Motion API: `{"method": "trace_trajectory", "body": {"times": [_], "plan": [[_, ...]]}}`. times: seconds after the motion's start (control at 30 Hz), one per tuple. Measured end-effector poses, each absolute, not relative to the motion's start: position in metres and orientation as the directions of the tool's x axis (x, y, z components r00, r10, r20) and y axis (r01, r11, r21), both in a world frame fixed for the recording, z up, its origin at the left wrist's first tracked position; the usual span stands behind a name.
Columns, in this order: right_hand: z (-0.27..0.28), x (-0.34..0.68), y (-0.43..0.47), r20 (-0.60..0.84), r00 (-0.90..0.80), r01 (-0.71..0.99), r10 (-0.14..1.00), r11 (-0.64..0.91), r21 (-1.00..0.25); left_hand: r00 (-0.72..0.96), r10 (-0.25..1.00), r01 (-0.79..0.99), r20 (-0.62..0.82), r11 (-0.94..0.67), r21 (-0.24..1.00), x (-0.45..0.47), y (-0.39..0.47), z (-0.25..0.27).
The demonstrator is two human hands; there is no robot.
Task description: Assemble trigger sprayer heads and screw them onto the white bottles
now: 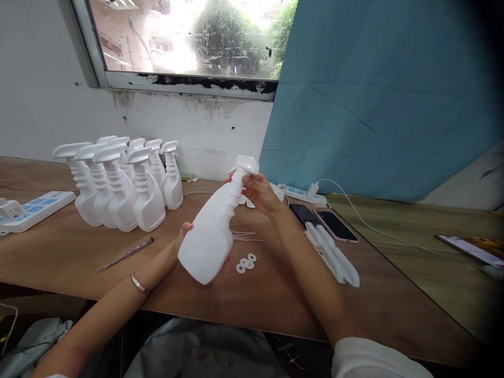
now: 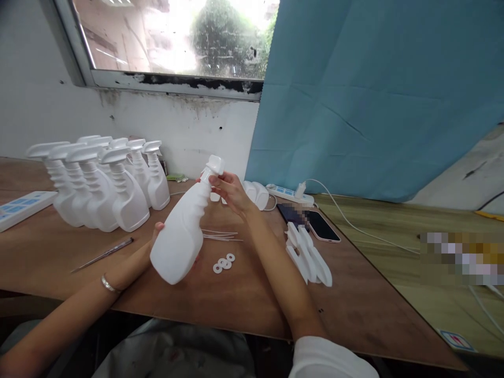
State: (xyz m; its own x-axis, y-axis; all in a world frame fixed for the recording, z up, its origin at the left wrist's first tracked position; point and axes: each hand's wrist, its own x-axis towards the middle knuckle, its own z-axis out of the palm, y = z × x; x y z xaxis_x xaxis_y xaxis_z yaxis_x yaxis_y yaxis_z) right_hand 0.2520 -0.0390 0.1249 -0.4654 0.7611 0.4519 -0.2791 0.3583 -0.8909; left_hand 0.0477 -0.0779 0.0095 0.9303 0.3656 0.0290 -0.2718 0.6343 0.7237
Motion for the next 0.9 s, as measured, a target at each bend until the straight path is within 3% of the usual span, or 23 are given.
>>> {"method": "trace_trajectory", "body": {"times": [0.1, 0.33, 0.47, 0.57, 0.73, 0.9], "plan": [[0.123, 0.252, -0.034, 0.420, -0.412, -0.279, 0.809, 0.327, -0.903, 0.868, 0.493, -0.379, 0.068, 0.567, 0.731, 0.049, -0.074, 0.006], [0.130, 0.260, -0.035, 0.421, -0.360, -0.202, 0.832, 0.371, -0.906, 0.781, 0.625, -0.319, 0.019, 0.373, 0.871, 0.045, -0.061, 0.002], [0.134, 0.267, -0.034, 0.388, -0.327, -0.115, 0.862, 0.372, -0.921, 0.668, 0.742, -0.241, 0.052, 0.150, 0.959, 0.048, -0.061, 0.008], [0.136, 0.270, -0.034, 0.386, -0.289, -0.064, 0.876, 0.385, -0.921, 0.548, 0.817, -0.142, 0.181, -0.123, 0.982, 0.054, -0.063, 0.018], [0.135, 0.269, -0.034, 0.422, -0.242, -0.044, 0.874, 0.425, -0.904, 0.307, 0.838, 0.181, 0.451, -0.517, 0.837, 0.060, -0.063, 0.024], [0.128, 0.261, -0.031, 0.442, -0.187, -0.029, 0.877, 0.445, -0.895, 0.061, 0.755, 0.577, 0.653, -0.561, 0.594, 0.060, -0.062, 0.019]]}}
